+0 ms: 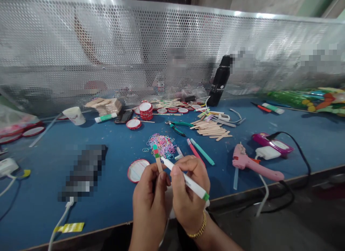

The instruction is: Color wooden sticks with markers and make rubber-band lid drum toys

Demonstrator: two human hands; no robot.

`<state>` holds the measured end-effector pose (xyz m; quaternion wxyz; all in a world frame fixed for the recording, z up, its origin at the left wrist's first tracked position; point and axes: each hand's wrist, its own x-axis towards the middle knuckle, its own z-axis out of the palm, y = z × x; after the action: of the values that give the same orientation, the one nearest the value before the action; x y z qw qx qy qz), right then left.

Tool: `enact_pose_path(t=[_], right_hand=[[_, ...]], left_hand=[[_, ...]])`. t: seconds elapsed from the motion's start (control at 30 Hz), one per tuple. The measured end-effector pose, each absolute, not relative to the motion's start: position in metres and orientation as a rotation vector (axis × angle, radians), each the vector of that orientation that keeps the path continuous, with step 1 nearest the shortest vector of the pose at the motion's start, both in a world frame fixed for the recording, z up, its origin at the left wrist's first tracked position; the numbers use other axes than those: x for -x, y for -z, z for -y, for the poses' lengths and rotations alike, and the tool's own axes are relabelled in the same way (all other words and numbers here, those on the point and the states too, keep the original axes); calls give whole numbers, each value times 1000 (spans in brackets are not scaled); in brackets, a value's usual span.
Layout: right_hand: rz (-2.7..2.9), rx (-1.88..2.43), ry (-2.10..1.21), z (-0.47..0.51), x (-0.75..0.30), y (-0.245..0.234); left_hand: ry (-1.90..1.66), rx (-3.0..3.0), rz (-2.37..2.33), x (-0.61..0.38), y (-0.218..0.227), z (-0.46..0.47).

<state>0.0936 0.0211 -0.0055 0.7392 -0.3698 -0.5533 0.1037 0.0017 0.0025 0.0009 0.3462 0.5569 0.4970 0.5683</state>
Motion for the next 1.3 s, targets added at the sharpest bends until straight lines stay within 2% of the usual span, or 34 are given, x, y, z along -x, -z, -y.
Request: enact_pose_path(t=[1.3], right_hand=[[1219,828,-222,-20,-94,5]], left_hand=[[-1499,-1465,-1314,-2,-3,0]])
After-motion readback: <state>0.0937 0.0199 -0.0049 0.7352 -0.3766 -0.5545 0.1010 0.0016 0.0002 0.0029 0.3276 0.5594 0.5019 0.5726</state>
